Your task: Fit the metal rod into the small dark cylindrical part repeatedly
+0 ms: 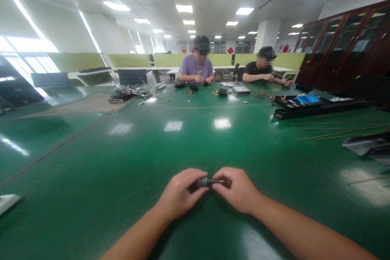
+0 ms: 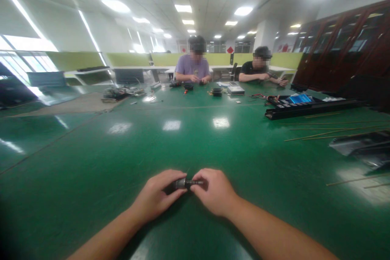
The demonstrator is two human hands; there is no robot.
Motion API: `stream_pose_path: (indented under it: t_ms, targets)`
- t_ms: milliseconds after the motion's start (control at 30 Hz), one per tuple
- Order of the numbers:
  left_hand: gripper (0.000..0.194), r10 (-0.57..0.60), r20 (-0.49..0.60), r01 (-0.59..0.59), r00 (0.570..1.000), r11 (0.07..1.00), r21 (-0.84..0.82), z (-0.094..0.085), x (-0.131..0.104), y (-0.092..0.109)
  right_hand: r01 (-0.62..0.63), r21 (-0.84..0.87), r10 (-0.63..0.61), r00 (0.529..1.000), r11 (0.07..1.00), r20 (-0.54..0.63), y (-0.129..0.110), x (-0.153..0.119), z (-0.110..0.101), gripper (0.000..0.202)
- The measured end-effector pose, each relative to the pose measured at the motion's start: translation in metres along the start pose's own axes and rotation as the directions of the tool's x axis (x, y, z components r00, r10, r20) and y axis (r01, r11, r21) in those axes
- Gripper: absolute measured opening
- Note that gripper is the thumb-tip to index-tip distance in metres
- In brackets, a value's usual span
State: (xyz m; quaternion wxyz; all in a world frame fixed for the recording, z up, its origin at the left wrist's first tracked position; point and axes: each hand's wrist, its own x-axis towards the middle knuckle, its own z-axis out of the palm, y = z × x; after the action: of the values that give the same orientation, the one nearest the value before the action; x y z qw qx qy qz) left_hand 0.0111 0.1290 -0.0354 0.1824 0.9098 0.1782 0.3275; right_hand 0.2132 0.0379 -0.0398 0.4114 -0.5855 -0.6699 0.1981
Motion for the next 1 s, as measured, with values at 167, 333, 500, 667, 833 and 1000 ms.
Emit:
stream_pose_path:
  t_ms: [167,333,500,667,833,1000]
  targets:
    - [0.024,0.005,-0.006,-0.005,1.0,1.0,-0.009,-0.0008,-0.0002,0.0001,0.0,0.007,0.0,1.0,1.0,-0.001,0.0014,0.0,-0.0001,0.004]
    - [0.025,0.003,-0.013,-0.003,1.0,1.0,-0.013,-0.0017,-0.0019,0.0013,0.006,0.004,-0.006,1.0,1.0,0.001,0.0015,-0.0001,-0.0004,0.006]
    - [0.027,-0.012,-0.014,0.012,1.0,1.0,-0.015,-0.001,-0.004,-0.0007,-0.009,0.001,0.009,1.0,1.0,-0.001,0.0003,-0.0003,-0.0007,0.005]
    - [0.027,-0.017,-0.012,0.017,1.0,1.0,-0.009,-0.0023,-0.004,-0.0006,-0.013,-0.01,0.013,1.0,1.0,0.004,0.0004,0.0001,-0.0005,0.009]
    - [0.025,-0.035,-0.011,0.035,0.999,0.999,0.006,-0.0035,-0.0029,0.0016,-0.027,-0.016,0.027,1.0,1.0,-0.006,0.0009,0.0003,-0.0008,0.004]
    - [0.025,-0.044,-0.006,0.044,0.999,0.999,0.006,-0.0039,-0.0024,0.0013,-0.026,-0.007,0.026,1.0,1.0,0.003,0.0009,-0.0002,-0.0009,0.004]
